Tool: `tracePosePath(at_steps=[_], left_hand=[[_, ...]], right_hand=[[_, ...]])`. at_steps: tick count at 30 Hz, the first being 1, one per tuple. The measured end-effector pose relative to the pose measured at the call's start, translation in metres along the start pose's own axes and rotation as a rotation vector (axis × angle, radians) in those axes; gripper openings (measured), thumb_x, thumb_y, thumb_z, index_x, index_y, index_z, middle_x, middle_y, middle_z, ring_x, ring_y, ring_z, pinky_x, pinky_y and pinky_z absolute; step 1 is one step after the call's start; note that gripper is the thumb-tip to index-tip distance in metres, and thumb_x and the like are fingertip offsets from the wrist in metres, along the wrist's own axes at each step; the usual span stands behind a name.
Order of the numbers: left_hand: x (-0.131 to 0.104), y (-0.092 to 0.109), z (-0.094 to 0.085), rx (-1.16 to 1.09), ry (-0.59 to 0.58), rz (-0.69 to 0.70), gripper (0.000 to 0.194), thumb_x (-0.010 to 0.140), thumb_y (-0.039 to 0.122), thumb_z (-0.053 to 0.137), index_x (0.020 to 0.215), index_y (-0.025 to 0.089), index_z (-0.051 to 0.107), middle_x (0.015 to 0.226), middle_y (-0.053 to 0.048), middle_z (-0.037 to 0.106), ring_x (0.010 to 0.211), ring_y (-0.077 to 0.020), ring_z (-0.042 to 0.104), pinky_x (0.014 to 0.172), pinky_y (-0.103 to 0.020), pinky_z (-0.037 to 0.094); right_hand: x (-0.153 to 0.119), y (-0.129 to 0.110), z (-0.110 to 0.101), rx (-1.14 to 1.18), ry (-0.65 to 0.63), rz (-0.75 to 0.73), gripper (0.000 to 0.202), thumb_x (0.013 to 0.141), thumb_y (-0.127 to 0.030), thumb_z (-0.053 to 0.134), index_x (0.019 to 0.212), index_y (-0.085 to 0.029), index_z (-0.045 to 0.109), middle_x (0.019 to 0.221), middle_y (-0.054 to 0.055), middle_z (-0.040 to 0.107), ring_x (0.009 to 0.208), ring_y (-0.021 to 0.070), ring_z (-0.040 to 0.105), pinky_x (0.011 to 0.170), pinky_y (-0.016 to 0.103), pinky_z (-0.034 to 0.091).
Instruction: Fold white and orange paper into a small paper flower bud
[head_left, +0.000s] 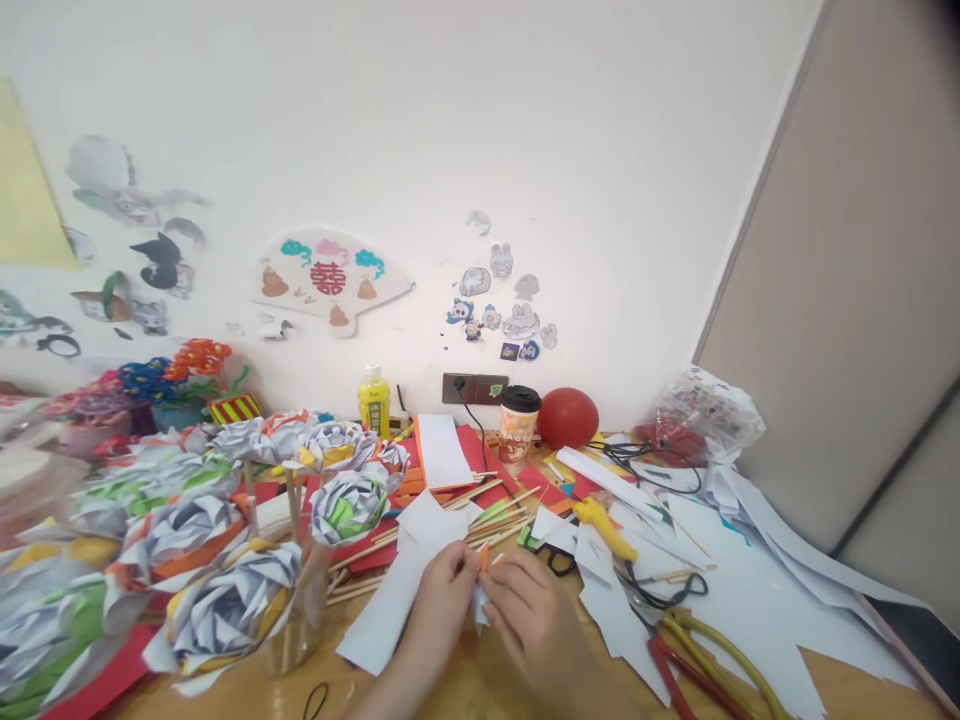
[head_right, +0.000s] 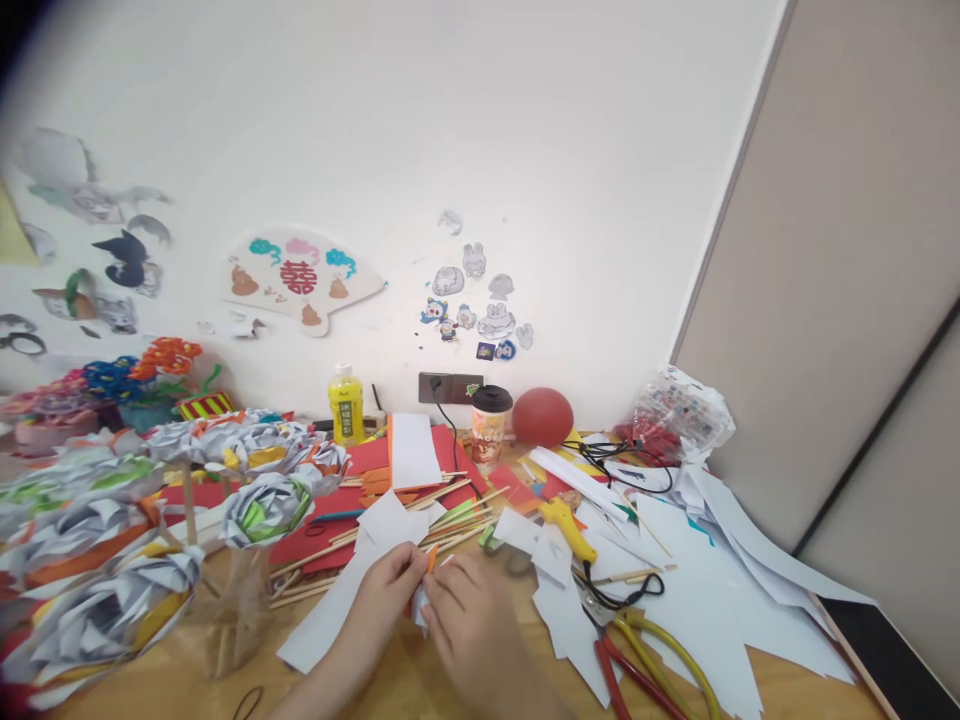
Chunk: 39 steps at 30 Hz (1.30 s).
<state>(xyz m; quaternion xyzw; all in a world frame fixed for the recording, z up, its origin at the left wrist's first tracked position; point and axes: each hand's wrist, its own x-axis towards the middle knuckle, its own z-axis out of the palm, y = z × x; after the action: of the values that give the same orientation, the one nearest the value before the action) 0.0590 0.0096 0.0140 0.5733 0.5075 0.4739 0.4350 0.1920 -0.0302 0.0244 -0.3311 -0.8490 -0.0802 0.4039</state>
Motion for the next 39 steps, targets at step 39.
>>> tracePosePath(at_steps=[39], left_hand=[[-0.001,0.0,-0.007,-0.763,-0.315,-0.167,0.03,0.07,0.035,0.067,0.091,0.016,0.058,0.069,0.0,0.061,0.054,-0.0113,0.056,0.044,-0.022,0.044]], right_hand=[[-0.009,0.022,0.028,0.571,0.261,0.579,0.041,0.077,-0.036,0.058,0.114,-0.02,0.05,0.111,0.009,0.06,0.103,0.0237,0.055,0.088,0.037,0.045]])
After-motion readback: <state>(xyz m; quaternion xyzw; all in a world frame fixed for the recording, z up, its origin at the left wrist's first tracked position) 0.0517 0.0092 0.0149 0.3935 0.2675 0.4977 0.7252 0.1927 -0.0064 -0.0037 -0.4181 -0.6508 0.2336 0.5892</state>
